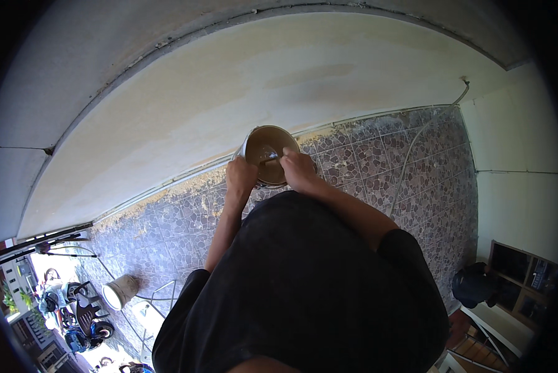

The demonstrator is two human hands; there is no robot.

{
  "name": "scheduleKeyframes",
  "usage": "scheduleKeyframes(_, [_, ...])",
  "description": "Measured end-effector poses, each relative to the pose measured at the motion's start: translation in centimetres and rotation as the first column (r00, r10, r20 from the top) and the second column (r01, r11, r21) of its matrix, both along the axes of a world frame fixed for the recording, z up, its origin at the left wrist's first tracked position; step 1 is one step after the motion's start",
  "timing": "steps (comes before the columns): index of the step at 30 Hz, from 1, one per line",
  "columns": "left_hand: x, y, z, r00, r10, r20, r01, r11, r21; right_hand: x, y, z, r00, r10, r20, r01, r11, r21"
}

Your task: The person uses a paint brush to apply paint from a bucket onto a wall.

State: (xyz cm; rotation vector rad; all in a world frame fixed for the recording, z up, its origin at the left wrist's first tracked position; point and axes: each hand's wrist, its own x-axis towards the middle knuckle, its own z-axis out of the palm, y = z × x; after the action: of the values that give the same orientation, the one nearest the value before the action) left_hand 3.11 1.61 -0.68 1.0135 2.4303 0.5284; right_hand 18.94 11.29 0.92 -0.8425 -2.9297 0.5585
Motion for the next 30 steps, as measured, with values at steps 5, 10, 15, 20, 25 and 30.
scheduleKeyframes(5, [-0.2,-0.3,-0.7,1.000,-0.007,-0.020,0.007,1.000,-0.010,-0.1,0.2,-0.3,0.998,-0.046,-0.046,0.046,0.999,-0.006])
scheduleKeyframes(10, [0.0,-0.1,0.2,1.000,0.004,-0.008,-0.004,1.000,-0.011,0.4,0.5,-0.5,0.998,-0.011,0.064,0.012,1.000,-0.002])
scheduleKeyframes(15, [-0.4,-0.3,-0.8,0.999,0.009,-0.030,-0.009,1.000,0.026,0.3,0.1,0.1,0.993,-0.034,0.114,0.043,0.996,-0.079])
scheduleKeyframes(20, [-0.5,0.0,-0.7,1.000,0.009,0.002,-0.009,1.000,0.016,0.8,0.3,-0.8,0.999,-0.046,0.013,0.046,0.997,-0.059])
scheduleKeyframes(25, [-0.4,0.1,-0.3,1.000,-0.027,0.000,0.027,0.999,-0.023,0.9,0.3,-1.0,0.994,-0.092,-0.062,0.091,0.996,-0.024])
scheduleKeyframes(30, [-0.3,0.0,-0.3,1.000,-0.014,0.009,0.014,0.999,-0.037,0.8,0.6,-0.7,0.997,-0.076,-0.030,0.075,0.997,-0.036])
